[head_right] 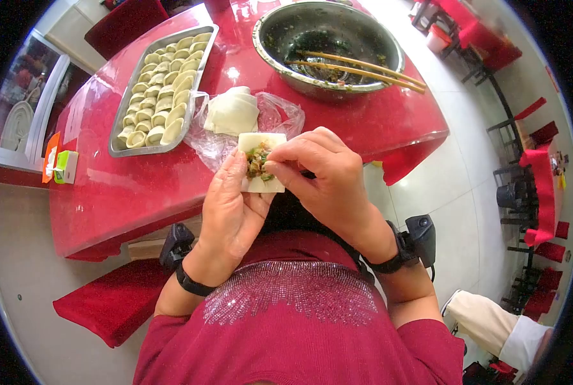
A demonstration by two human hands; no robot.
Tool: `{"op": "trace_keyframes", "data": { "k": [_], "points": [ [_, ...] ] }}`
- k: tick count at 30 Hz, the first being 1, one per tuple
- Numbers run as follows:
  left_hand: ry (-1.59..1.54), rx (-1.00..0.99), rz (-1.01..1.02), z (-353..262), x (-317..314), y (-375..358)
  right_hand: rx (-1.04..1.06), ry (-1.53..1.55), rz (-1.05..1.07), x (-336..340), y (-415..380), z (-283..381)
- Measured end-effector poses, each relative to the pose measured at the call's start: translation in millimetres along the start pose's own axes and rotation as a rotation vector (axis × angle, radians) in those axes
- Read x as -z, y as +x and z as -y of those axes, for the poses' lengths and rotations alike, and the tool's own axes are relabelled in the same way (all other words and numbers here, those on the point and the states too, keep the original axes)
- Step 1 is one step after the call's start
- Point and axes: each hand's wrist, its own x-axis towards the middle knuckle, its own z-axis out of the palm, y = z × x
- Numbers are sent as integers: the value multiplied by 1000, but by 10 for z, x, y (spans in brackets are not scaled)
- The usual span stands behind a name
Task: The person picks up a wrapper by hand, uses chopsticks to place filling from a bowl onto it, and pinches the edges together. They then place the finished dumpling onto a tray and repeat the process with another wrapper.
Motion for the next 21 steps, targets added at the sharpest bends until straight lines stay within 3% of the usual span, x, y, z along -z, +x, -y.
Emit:
{"op": "trace_keyframes", "data": {
  "k": [3, 5, 15, 18, 21],
  "points": [
    [-25, -11, -14, 22, 22, 1, 45, 51, 13, 46, -13, 2],
    [-50, -21, -17, 30, 29, 0, 210, 17, 60, 37, -27, -14],
    [-43, 39, 17, -15, -47, -64, 341, -55, 93, 95, -84, -54],
    [-19, 50, 15, -29, -44, -75, 574, -220, 150, 109, -84, -61],
    [-27, 54, 13, -4, -50, -78, 646, -316, 152, 120, -94, -75]
  ]
}}
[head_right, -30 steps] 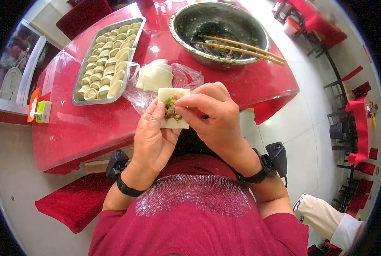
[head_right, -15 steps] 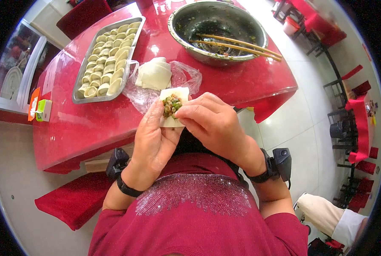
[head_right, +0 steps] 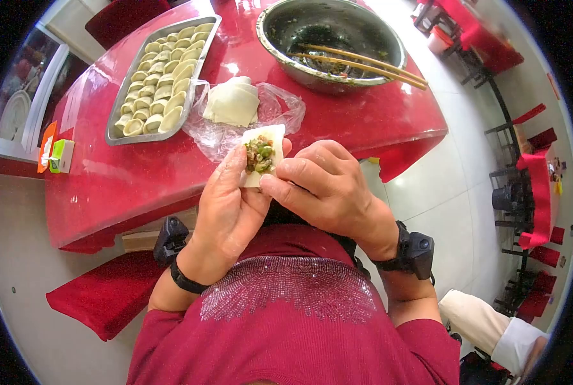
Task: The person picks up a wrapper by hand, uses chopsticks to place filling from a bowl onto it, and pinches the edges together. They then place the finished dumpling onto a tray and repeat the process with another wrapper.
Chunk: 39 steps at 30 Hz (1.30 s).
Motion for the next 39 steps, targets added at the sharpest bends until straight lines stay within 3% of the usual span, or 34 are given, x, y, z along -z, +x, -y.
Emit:
{"op": "trace_keyframes", "data": {
  "k": [8, 13, 21, 26, 39],
  "points": [
    [-25, 66, -10, -18, 36, -12, -14, -55, -78, -10, -45, -17],
    [178, 54, -31, -15, 44, -29, -14, -55, -91, -9, -67, -14],
    [544, -121, 63, -20, 61, -43, -409, 146, -185, -44, -36, 87],
    [700, -214, 181, -2, 74, -49, -512, 252, -237, -26, -9, 113],
    [419, 107, 97, -129, -39, -52, -464, 302, -231, 38, -38, 115]
  ]
}}
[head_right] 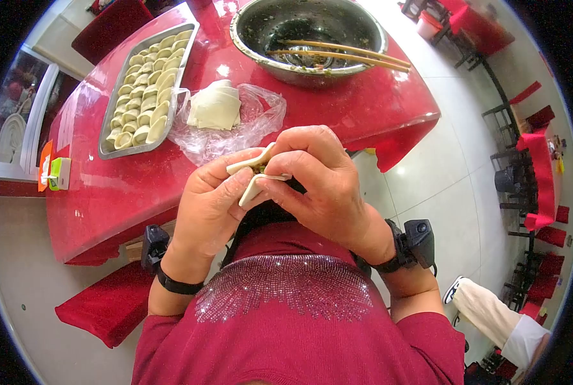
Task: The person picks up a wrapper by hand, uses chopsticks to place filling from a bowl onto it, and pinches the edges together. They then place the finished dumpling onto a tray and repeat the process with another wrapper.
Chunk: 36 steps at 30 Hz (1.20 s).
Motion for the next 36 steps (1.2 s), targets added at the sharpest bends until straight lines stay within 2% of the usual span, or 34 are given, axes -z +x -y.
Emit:
{"op": "trace_keyframes", "data": {
  "k": [8, 10, 14, 16, 19, 20, 23, 28, 32, 36],
  "points": [
    [32, 28, 68, -41, -26, -7, -55, 34, -22, 9, 7, 5],
    [148, -22, 98, -33, -37, -11, -68, 47, -30, 12, 11, 2],
    [175, -51, 125, 6, -51, -6, -116, 76, -39, 31, 20, 17],
    [201, -121, 201, 1, -59, -5, -155, 102, -30, 45, 21, 26],
    [129, -56, 169, -5, -52, 5, -208, 129, 11, 48, 9, 23],
    [129, -55, 169, 8, -53, 8, -233, 192, -34, 22, -5, 8],
    [126, -149, 215, 54, -72, 11, -269, 238, -76, 20, -34, -23],
    [406, -204, 132, 64, -53, 14, -296, 218, -74, 33, -46, 1],
    [371, -254, 100, 59, -130, 9, -293, 252, -81, 55, -10, 42],
    [444, -410, 94, 93, -98, 16, -358, 360, -29, 97, 1, 33]
  ]
}}
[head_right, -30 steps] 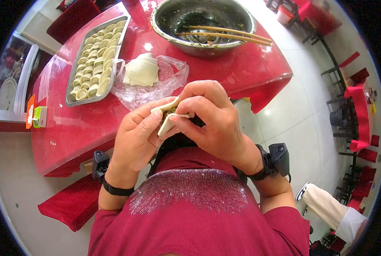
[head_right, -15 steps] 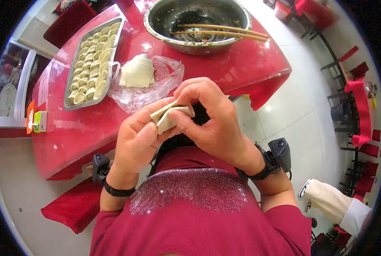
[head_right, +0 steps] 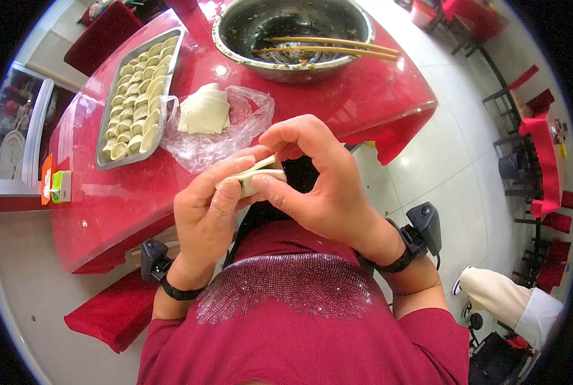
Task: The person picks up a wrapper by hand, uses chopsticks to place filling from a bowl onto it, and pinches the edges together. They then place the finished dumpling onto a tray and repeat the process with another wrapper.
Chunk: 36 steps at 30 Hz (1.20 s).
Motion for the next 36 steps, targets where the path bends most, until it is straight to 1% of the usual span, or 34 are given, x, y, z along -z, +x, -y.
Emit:
{"op": "trace_keyframes", "data": {
  "k": [1, 3, 4, 8, 10, 12, 14, 16, 18, 19, 21, 23, 26, 28, 29, 30, 31, 32, 33, 34, 35, 36],
  "points": [
    [35, -73, -17, 23, 7, -1, 0, 0, -1, 22, 3, -7],
    [90, -107, -9, 27, 23, 4, 12, -40, 92, 61, 7, -19],
    [145, -141, -1, 30, 29, 2, 12, -39, 91, 62, 9, -13],
    [146, -164, -21, 85, 40, -14, -19, -4, 92, 59, 11, 43],
    [398, -213, -50, 67, 48, -8, -34, -14, 86, 58, 18, 78],
    [432, -219, -75, 66, 34, -11, 11, -134, 109, 62, 26, 113],
    [464, -225, -98, 68, 16, -10, 26, -151, 107, 59, 19, 110],
    [412, -239, -113, 73, 7, -7, 40, -167, 105, 47, 9, 92],
    [418, -236, -114, 64, 9, -11, 141, -247, 70, 23, -5, 55],
    [424, -235, -114, 61, 9, -13, 139, -247, 71, 20, 0, 60],
    [421, -233, -122, 69, -4, -15, 232, -344, 87, 17, 13, 76],
    [418, -230, -130, 64, -5, -19, 266, -382, 82, -6, 23, 71],
    [486, -162, -138, 59, -6, -39, 325, -454, 91, -25, 65, 4],
    [280, -47, -248, 77, 21, 1, 391, -487, 102, -76, 132, -42],
    [288, -76, -254, 58, 41, 35, 283, -344, 89, -122, 170, -60],
    [79, -10, -328, 35, 63, 55, 176, -199, 81, -160, 215, -51],
    [-133, 57, -397, -1, 93, 64, 203, -195, 88, -185, 260, -15],
    [-195, 71, -386, -48, 135, 55, 145, -149, 90, -207, 290, 20],
    [-188, 53, -397, -65, 166, 39, 80, -102, 96, -228, 301, 43],
    [-245, 43, -407, -55, 186, 21, -10, -84, 167, -227, 288, 32],
    [-304, 38, -413, -45, 199, 6, -4, -79, 176, -274, 280, 12],
    [-317, 43, -425, -41, 206, -3, -33, 9, 136, -309, 261, -15]
  ]
}}
